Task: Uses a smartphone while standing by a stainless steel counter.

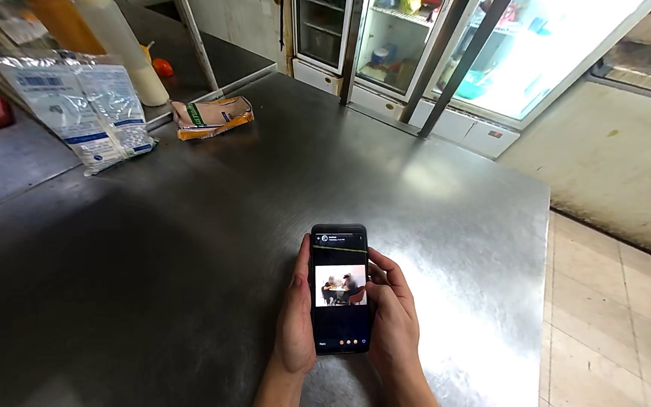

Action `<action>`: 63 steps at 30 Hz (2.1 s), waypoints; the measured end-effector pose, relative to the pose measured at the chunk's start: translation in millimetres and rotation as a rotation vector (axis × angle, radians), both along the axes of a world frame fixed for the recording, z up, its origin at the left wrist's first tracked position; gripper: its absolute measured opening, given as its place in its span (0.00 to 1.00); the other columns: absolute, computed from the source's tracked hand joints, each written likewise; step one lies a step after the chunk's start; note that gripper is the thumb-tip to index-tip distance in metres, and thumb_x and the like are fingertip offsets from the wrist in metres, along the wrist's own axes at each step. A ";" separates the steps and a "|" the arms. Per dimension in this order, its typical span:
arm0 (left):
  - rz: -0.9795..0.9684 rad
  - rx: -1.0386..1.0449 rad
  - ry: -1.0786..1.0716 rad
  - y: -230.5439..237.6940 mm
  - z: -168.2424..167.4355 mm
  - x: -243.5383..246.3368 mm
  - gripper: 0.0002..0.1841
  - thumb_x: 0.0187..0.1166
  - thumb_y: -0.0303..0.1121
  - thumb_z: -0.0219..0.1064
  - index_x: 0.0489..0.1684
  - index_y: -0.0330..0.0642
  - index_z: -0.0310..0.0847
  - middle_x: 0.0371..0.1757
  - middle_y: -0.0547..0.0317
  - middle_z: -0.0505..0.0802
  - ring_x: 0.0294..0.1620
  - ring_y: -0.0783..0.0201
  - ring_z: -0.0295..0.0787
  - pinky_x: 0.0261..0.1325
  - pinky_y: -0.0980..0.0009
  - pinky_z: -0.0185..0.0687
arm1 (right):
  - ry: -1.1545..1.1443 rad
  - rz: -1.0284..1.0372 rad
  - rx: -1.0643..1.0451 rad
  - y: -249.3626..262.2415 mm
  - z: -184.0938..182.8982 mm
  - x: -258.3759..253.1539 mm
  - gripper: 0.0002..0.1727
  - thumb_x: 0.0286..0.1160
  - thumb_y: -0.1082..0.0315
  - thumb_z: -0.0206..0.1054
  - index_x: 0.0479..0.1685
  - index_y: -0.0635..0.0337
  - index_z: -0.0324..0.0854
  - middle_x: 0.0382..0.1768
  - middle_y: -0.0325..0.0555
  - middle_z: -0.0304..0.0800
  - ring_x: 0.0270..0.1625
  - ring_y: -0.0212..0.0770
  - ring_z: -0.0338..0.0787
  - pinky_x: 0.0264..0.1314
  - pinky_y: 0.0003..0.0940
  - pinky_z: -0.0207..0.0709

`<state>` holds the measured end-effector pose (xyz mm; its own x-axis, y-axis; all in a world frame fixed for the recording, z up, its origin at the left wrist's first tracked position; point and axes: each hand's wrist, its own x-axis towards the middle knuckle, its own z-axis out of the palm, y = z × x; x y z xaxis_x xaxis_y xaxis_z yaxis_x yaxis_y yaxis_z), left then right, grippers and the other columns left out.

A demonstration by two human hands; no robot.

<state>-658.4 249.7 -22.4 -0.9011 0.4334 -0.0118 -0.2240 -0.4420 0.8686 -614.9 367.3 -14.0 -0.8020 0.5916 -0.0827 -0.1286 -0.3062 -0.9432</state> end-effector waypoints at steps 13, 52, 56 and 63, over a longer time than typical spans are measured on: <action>0.008 -0.005 0.002 0.2 -0.5 0.3 0.48 0.77 0.73 0.47 0.96 0.60 0.41 0.88 0.58 0.69 0.86 0.60 0.66 0.84 0.58 0.68 | -0.005 -0.009 -0.002 -0.4 0.6 -0.5 0.28 0.66 0.74 0.52 0.69 0.61 0.80 0.45 0.51 0.90 0.40 0.38 0.90 0.41 0.32 0.85; 0.001 0.001 -0.009 0.4 -0.4 0.7 0.49 0.76 0.74 0.49 0.96 0.59 0.41 0.88 0.57 0.70 0.85 0.59 0.68 0.82 0.58 0.70 | -0.015 -0.018 0.016 -0.4 -0.2 -0.8 0.27 0.66 0.74 0.52 0.68 0.60 0.81 0.44 0.50 0.90 0.39 0.37 0.90 0.40 0.31 0.85; 0.004 -0.018 0.006 0.3 -0.8 0.2 0.48 0.77 0.73 0.47 0.96 0.59 0.41 0.88 0.58 0.69 0.85 0.60 0.67 0.83 0.59 0.69 | -0.013 -0.013 0.074 -0.5 -0.4 -1.2 0.26 0.66 0.75 0.54 0.67 0.61 0.80 0.43 0.48 0.91 0.38 0.36 0.91 0.38 0.30 0.86; 0.006 -0.016 0.006 0.0 -2.0 -0.1 0.48 0.76 0.74 0.47 0.96 0.60 0.41 0.88 0.58 0.69 0.85 0.60 0.67 0.82 0.57 0.70 | -0.047 0.072 0.236 -0.7 -3.7 0.8 0.33 0.59 0.71 0.66 0.73 0.57 0.71 0.46 0.45 0.92 0.43 0.37 0.94 0.43 0.31 0.89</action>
